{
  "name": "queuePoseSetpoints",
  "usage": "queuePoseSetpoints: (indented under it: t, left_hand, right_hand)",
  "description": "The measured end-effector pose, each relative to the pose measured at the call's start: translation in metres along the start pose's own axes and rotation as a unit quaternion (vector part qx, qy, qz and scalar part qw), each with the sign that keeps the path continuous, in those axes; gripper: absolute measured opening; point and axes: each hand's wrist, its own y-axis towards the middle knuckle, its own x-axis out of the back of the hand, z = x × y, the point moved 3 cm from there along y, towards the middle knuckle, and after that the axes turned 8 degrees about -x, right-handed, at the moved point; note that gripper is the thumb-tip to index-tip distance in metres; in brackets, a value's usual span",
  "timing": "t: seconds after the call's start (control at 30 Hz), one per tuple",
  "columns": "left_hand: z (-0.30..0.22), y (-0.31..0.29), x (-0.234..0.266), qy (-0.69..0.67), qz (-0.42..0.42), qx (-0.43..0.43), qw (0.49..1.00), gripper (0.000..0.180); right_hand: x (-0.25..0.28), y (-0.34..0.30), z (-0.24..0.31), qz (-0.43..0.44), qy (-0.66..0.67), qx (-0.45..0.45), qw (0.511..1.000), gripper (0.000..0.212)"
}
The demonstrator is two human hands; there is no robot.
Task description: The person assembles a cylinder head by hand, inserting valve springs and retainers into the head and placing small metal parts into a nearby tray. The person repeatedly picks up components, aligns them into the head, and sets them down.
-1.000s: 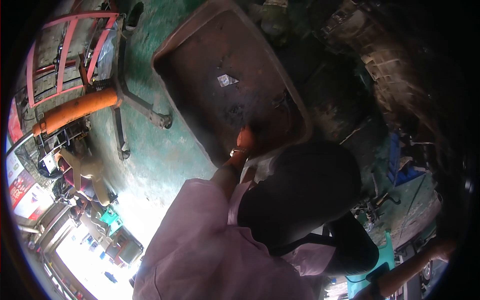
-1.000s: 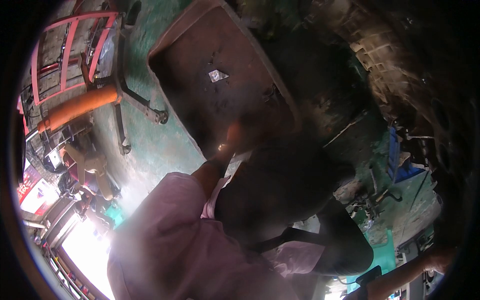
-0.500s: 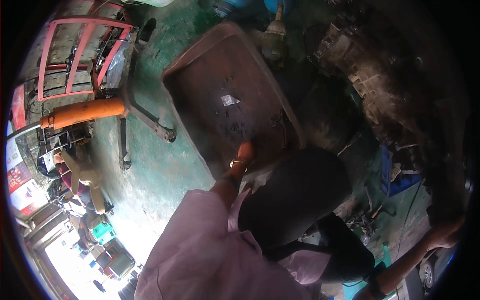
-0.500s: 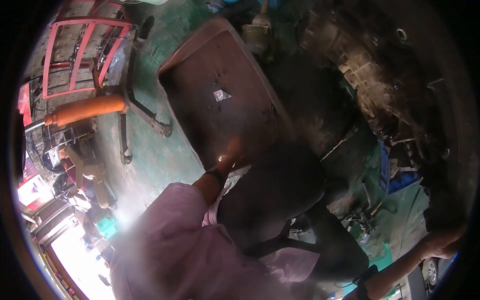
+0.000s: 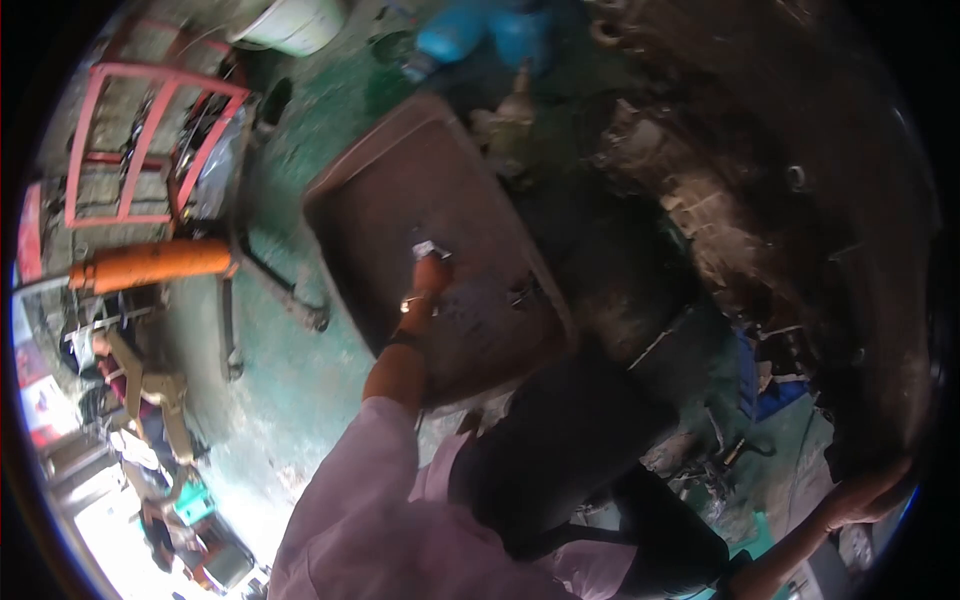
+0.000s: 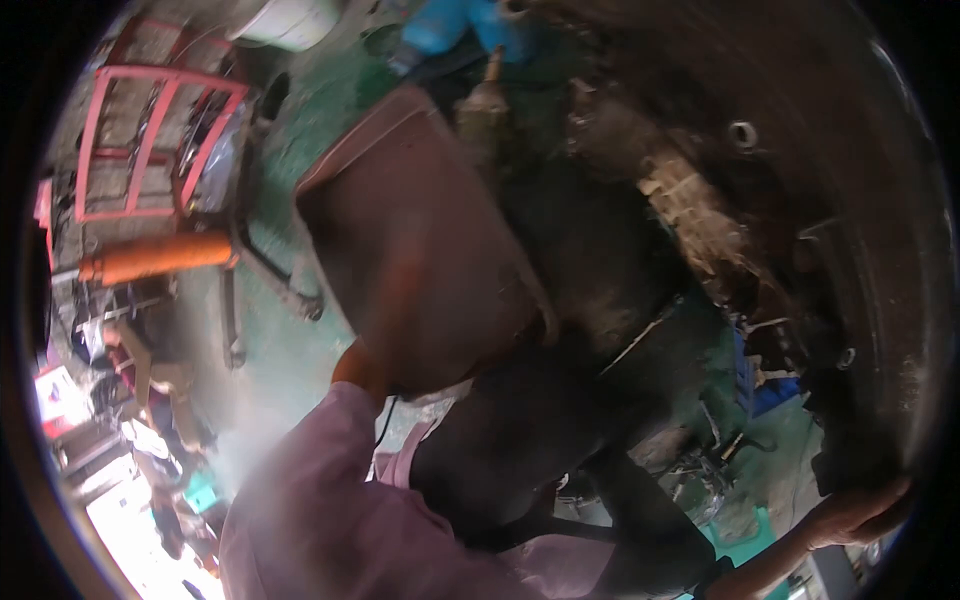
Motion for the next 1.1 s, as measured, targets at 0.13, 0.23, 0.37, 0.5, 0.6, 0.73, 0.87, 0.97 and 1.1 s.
queuePoseSetpoints:
  t: [0.13,0.23,0.37,0.5,0.6,0.73,0.87,0.97,1.1]
  left_hand:
    - [0.0,0.051,0.007,0.142,0.057,-0.119,0.981,0.029]
    - [-0.028,0.101,0.001,0.125,0.054,-0.17,0.976,0.028]
    - [-0.116,0.164,-0.031,0.089,0.057,-0.191,0.976,0.028]
    - [-0.159,0.19,-0.056,0.098,0.066,-0.192,0.974,0.027]
    - [-0.17,0.199,-0.058,0.098,0.067,-0.189,0.975,0.027]
    - [-0.183,0.201,-0.055,0.102,0.077,-0.196,0.972,0.027]
    - [-0.194,0.203,-0.052,0.1,0.078,-0.2,0.972,0.026]
    - [-0.198,0.205,-0.05,0.099,0.076,-0.203,0.971,0.026]
    - [-0.204,0.208,-0.048,0.096,0.077,-0.209,0.97,0.025]
  right_hand:
    - [0.008,-0.003,0.027,-0.004,-0.041,0.1,0.994,0.039]
    - [0.006,-0.01,0.049,0.05,-0.013,0.092,0.994,0.045]
    - [0.002,-0.006,0.071,0.106,0.038,0.083,0.99,0.054]
    - [-0.002,0.004,0.088,0.116,0.091,0.041,0.988,0.057]
    - [-0.004,0.005,0.092,0.123,0.111,0.017,0.986,0.057]
    - [-0.005,0.001,0.086,0.121,0.106,0.024,0.987,0.058]
    - [-0.007,0.002,0.082,0.115,0.116,0.04,0.986,0.059]
    - [-0.006,0.003,0.083,0.116,0.109,0.05,0.986,0.06]
    - [-0.007,0.004,0.085,0.115,0.104,0.056,0.986,0.06]
